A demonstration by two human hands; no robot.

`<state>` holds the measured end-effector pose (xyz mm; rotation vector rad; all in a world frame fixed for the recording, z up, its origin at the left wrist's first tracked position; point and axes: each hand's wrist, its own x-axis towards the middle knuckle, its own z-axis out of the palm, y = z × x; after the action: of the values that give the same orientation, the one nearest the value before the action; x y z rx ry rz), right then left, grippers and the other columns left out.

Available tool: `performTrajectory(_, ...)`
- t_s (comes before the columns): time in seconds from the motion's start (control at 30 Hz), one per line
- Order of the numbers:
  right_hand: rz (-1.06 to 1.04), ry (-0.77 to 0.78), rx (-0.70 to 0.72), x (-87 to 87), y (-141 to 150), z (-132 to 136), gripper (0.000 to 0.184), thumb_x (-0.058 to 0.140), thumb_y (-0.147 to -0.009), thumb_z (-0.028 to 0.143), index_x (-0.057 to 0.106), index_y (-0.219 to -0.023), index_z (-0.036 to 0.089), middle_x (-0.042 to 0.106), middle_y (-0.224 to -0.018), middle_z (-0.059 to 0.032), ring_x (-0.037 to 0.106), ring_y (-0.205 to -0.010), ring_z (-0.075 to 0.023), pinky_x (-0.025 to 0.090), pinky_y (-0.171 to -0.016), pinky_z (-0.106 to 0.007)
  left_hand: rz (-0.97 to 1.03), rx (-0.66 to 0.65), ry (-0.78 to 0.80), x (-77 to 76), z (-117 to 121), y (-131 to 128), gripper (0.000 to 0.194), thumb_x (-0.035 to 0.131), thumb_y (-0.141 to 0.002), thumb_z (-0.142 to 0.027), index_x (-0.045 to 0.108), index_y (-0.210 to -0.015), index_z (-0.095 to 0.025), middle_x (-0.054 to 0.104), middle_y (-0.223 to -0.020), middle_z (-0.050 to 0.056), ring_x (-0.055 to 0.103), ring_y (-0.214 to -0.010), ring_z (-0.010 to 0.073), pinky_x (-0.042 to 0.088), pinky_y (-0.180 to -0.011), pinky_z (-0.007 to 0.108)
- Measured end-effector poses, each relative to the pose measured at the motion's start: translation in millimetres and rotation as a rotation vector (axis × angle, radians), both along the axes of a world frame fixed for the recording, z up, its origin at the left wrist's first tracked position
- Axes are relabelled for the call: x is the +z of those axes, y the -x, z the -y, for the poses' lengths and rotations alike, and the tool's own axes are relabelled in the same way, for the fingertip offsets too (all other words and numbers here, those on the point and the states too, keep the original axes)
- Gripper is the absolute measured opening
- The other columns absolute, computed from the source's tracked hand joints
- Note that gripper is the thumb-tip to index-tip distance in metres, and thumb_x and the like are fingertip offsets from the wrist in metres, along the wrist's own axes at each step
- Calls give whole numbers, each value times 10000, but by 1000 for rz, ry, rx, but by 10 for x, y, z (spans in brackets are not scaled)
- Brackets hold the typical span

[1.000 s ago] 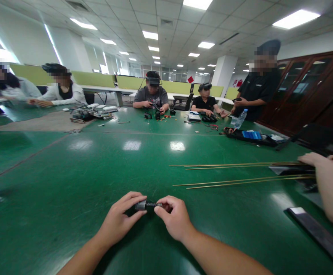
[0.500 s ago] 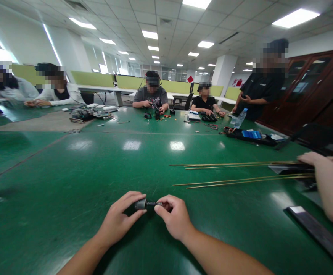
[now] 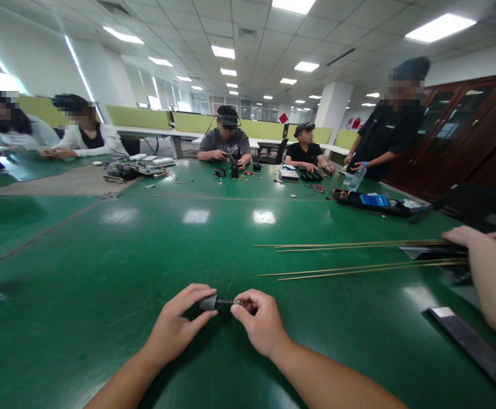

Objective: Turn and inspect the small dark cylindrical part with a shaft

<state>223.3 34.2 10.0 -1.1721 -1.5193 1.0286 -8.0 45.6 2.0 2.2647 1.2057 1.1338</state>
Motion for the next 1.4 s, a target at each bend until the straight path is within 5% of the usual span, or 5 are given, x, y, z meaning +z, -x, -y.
performTrajectory(1.4,-37,28,-7,10,-19,14,126,695,-818,260,728,-861,146,620,-712,-13,517,-623,-132,404,-578,-235,55,-17,-3,37,-33,38,303,714,-869,-271,671,-1169,-257,651,-1163,80,637,-1081,221,523,-949,362)
